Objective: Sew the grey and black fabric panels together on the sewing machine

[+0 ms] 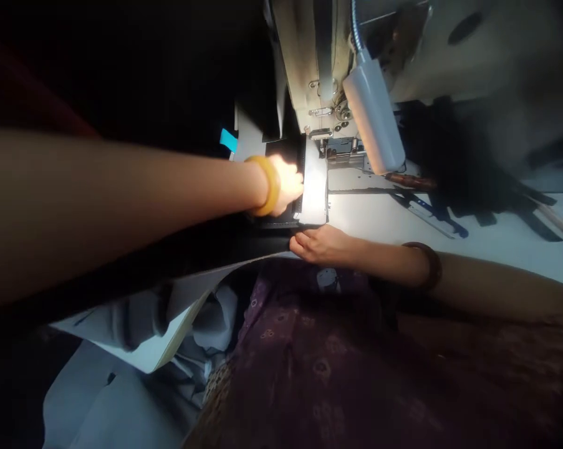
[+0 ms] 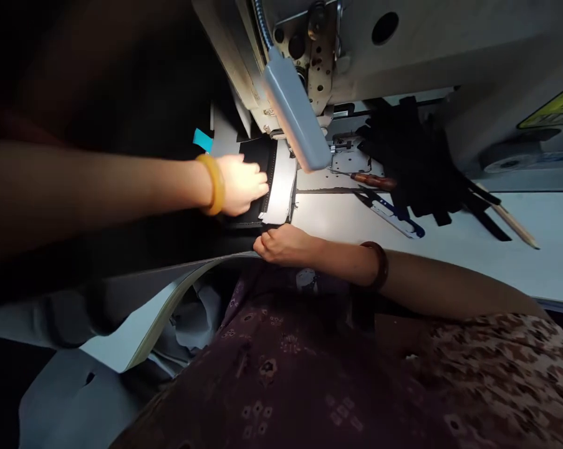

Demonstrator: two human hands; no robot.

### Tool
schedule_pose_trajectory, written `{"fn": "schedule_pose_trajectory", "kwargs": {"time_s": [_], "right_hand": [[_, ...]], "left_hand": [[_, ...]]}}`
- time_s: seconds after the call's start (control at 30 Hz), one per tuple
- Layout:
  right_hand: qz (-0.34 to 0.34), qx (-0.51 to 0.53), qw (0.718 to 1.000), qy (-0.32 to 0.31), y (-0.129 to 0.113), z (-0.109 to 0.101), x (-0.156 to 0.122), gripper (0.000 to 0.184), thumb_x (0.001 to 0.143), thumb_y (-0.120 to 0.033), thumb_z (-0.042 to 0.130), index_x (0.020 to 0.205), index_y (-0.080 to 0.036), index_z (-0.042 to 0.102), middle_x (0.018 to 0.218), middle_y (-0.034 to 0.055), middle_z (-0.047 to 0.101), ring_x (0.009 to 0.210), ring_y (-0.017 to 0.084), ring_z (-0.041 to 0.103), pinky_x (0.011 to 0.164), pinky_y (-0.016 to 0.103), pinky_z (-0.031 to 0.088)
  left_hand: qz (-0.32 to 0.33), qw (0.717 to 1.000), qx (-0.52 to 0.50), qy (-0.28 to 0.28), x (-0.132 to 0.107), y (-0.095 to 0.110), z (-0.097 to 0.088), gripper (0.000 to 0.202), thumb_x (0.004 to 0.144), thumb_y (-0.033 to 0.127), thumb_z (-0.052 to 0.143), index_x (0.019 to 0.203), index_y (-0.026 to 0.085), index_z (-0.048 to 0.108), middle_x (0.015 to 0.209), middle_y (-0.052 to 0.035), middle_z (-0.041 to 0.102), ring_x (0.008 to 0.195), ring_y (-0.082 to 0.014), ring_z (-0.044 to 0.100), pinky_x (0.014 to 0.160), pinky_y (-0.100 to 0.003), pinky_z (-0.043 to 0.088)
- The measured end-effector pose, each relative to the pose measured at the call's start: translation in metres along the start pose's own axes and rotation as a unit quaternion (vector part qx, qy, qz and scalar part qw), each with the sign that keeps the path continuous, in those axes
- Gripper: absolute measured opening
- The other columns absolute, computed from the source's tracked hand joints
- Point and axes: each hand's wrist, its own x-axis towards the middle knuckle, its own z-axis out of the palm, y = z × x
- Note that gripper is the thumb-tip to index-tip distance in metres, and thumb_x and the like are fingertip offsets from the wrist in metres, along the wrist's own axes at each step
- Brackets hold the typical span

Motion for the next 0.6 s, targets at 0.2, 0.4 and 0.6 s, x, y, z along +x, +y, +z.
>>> {"fn": "schedule_pose_trajectory", "kwargs": {"time_s": [0.2, 0.4, 0.6], "right_hand": [[0.006, -0.013, 1.000, 0.027, -0.003, -0.002, -0.002, 0.028, 0.086, -0.001, 0.027, 0.093, -0.004, 0.054, 0.067, 0.0091, 0.059, 0.055, 0.015, 0.052, 0.042, 0.027, 0.022], [0.015, -0.016, 0.998, 0.058, -0.010, 0.002, 0.006, 0.029, 0.085, 0.000, 0.025, 0.082, -0.006, 0.053, 0.063, 0.0082, 0.057, 0.052, 0.013, 0.049, 0.041, 0.027, 0.022], [0.022, -0.040, 0.994, 0.097, -0.012, 0.008, 0.009, 0.028, 0.084, 0.000, 0.026, 0.078, -0.007, 0.053, 0.059, 0.0063, 0.056, 0.048, 0.013, 0.049, 0.039, 0.028, 0.023]], "left_hand": [[0.089, 0.994, 0.035, 0.053, -0.050, 0.017, 0.034, 0.061, 0.070, 0.025, 0.052, 0.128, 0.013, 0.040, 0.144, -0.0135, 0.030, 0.130, -0.0344, 0.027, 0.097, -0.059, 0.030], [0.063, 0.990, -0.035, 0.119, -0.034, 0.017, 0.081, 0.065, 0.076, 0.017, 0.042, 0.140, 0.015, 0.027, 0.147, -0.0111, 0.025, 0.137, -0.0289, 0.020, 0.102, -0.059, 0.026], [0.121, 0.984, -0.023, 0.127, -0.031, 0.008, 0.087, 0.060, 0.079, 0.010, 0.034, 0.139, 0.017, 0.031, 0.143, -0.0078, 0.035, 0.135, -0.0239, 0.025, 0.101, -0.054, 0.034]]}}
